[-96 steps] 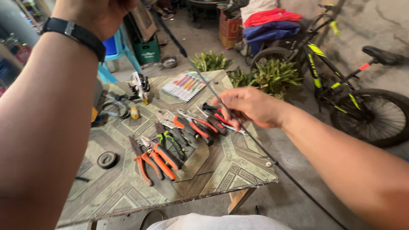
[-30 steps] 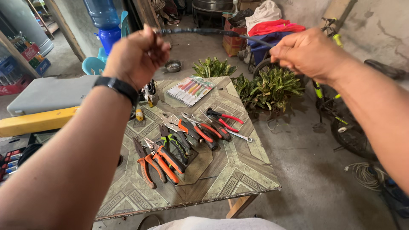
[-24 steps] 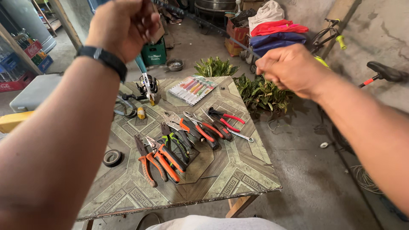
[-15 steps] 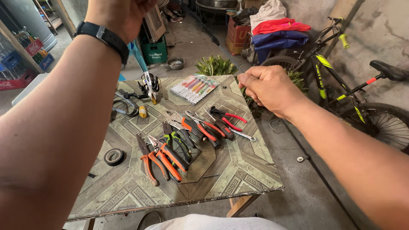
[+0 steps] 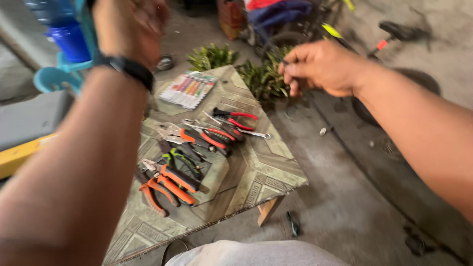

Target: The person assembles a fishing rod by wrapping the handle with black tape, attaching the reel, and threading the line through the guides. They use pliers to cut the line and tie a knot at the end.

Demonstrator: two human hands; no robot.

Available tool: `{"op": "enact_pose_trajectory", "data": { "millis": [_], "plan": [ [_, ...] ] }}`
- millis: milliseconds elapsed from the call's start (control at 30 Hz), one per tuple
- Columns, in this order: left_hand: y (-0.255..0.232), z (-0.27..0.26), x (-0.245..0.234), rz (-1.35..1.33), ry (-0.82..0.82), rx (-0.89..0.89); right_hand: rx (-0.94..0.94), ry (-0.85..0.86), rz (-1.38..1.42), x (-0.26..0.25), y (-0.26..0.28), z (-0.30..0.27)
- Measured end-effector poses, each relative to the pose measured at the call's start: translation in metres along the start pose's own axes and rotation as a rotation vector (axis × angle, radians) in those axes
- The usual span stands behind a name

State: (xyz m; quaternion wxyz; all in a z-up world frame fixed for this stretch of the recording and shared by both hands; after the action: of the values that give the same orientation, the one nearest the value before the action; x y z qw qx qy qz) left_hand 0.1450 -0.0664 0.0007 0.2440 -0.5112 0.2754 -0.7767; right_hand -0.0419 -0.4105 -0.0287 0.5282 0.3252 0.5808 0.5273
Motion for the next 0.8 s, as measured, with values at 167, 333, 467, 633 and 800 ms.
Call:
{"op": "enact_pose_trajectory", "data": {
  "millis": [167, 333, 467, 633, 800],
  "plan": [
    [0.168, -0.124, 0.070, 0.708, 0.492, -0.397, -0.045, -0.082, -0.163, -0.016, 0.027, -0.014],
    [0.287, -0.186, 0.161, 0.697, 0.395, -0.606, -0.210, -0.114, -0.228, -0.009, 0.034, -0.019],
    [0.312, -0.193, 0.190, 0.462, 0.344, -0.594, -0.407, -0.296, -0.803, -0.053, -0.013, -0.064],
    [0.314, -0.185, 0.184, 0.487, 0.299, -0.667, 0.232, -0.488, -0.835, -0.147, -0.177, -0.212],
    [0.306, -0.190, 0.200, 0.466, 0.307, -0.668, 0.949, -0.153, -0.715, -0.143, -0.387, -0.345]
  ]
}}
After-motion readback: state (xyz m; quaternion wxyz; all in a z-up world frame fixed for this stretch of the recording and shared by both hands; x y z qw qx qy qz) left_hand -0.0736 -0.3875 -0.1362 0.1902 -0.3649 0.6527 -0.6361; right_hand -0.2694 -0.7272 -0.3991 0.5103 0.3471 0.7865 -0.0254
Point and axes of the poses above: each hand's wrist, its own z-axis towards the middle knuckle, its own x-axis out of the palm, y = z × x, the point moved 4 cm from there along z, towards the middle knuckle, and after that the axes turned 6 degrees about -x, right-handed, at the moved point
